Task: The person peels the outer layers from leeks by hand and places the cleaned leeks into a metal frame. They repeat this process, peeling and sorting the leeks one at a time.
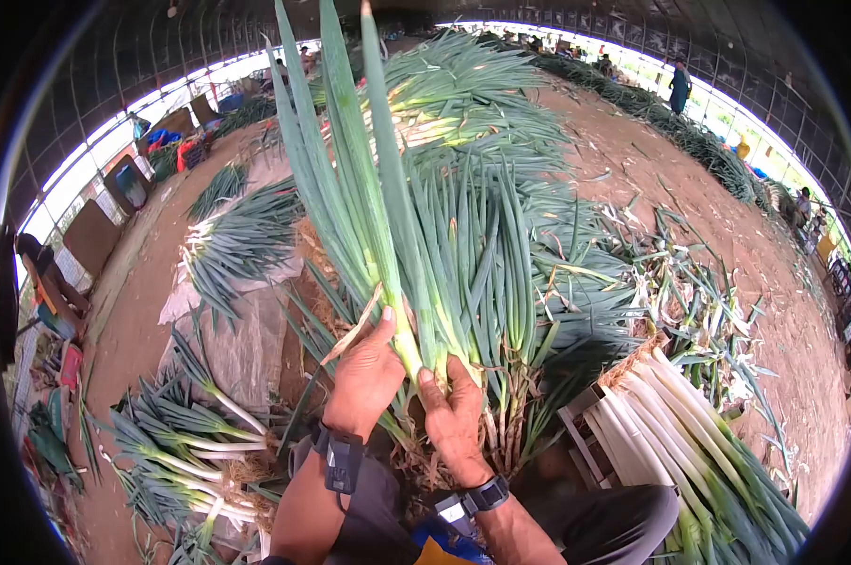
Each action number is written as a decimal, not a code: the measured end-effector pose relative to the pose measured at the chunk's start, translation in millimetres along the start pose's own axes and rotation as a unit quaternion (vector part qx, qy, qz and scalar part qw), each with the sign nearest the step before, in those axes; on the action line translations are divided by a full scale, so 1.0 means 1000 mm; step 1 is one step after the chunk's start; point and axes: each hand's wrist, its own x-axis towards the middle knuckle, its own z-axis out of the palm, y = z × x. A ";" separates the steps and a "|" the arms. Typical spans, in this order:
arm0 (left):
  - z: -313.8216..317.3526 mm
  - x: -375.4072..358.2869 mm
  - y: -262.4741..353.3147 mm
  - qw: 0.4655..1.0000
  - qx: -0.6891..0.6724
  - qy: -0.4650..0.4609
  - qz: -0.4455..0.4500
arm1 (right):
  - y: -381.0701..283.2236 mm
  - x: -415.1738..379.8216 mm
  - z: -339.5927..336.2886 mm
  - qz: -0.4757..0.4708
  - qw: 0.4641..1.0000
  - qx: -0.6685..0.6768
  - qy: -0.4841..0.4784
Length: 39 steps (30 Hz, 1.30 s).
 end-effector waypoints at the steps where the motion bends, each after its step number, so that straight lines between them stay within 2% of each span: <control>1: -0.003 0.001 0.001 1.000 -0.004 0.005 -0.006 | -0.001 0.000 0.001 0.039 0.997 0.061 0.010; 3: 0.003 -0.004 0.009 1.000 0.000 -0.024 -0.006 | -0.006 0.000 0.004 0.119 0.976 0.179 0.029; 7: 0.001 -0.005 0.015 0.997 0.009 -0.078 0.008 | -0.015 0.006 0.006 0.195 0.944 0.257 0.075; 8: -0.001 0.000 0.013 0.994 -0.060 -0.087 -0.007 | -0.012 0.006 0.004 0.199 0.936 0.282 0.077; 9: 0.000 -0.001 0.017 0.994 -0.036 -0.099 0.004 | -0.012 0.007 0.002 0.204 0.927 0.306 0.079; 11: 0.002 -0.003 0.018 0.997 -0.030 -0.075 0.008 | -0.017 0.002 0.001 0.200 0.925 0.312 0.081; 13: 0.003 -0.003 0.018 0.994 -0.007 -0.102 0.039 | -0.012 -0.005 0.000 0.113 0.923 0.367 0.032; 15: 0.001 -0.003 0.019 0.994 -0.016 -0.096 0.055 | -0.014 -0.018 0.000 0.092 0.921 0.378 0.001; 20: -0.005 0.001 0.028 0.995 0.030 -0.035 0.092 | -0.002 -0.054 -0.012 0.083 0.957 0.280 -0.006; 23: -0.007 0.003 0.038 0.990 0.049 -0.006 0.130 | 0.022 -0.076 -0.042 0.083 0.994 0.060 -0.030; 24: -0.007 0.002 0.039 0.989 0.057 0.006 0.138 | 0.022 -0.079 -0.048 0.042 0.997 -0.008 -0.069; 26: -0.006 -0.002 0.040 0.985 0.079 0.030 0.150 | 0.019 -0.086 -0.056 -0.038 0.979 -0.142 -0.143; 29: -0.004 -0.003 0.041 0.981 0.105 0.048 0.155 | 0.018 -0.091 -0.057 -0.075 0.949 -0.248 -0.180; 30: -0.006 -0.001 0.043 0.982 0.103 0.042 0.156 | 0.027 -0.091 -0.062 -0.080 0.935 -0.264 -0.223; 33: -0.007 -0.001 0.053 0.973 0.123 0.055 0.190 | 0.044 -0.105 -0.074 -0.088 0.926 -0.295 -0.220; 34: -0.008 0.000 0.059 0.965 0.144 0.060 0.212 | 0.054 -0.112 -0.083 -0.099 0.912 -0.336 -0.214; 35: -0.008 0.000 0.066 0.956 0.167 0.065 0.233 | 0.076 -0.126 -0.102 -0.059 0.879 -0.400 -0.253; 36: -0.007 -0.003 0.076 0.939 0.208 0.076 0.264 | 0.107 -0.141 -0.127 -0.018 0.839 -0.460 -0.289; 39: -0.006 -0.008 0.096 0.926 0.188 0.036 0.325 | 0.174 -0.172 -0.176 0.075 0.715 -0.578 -0.385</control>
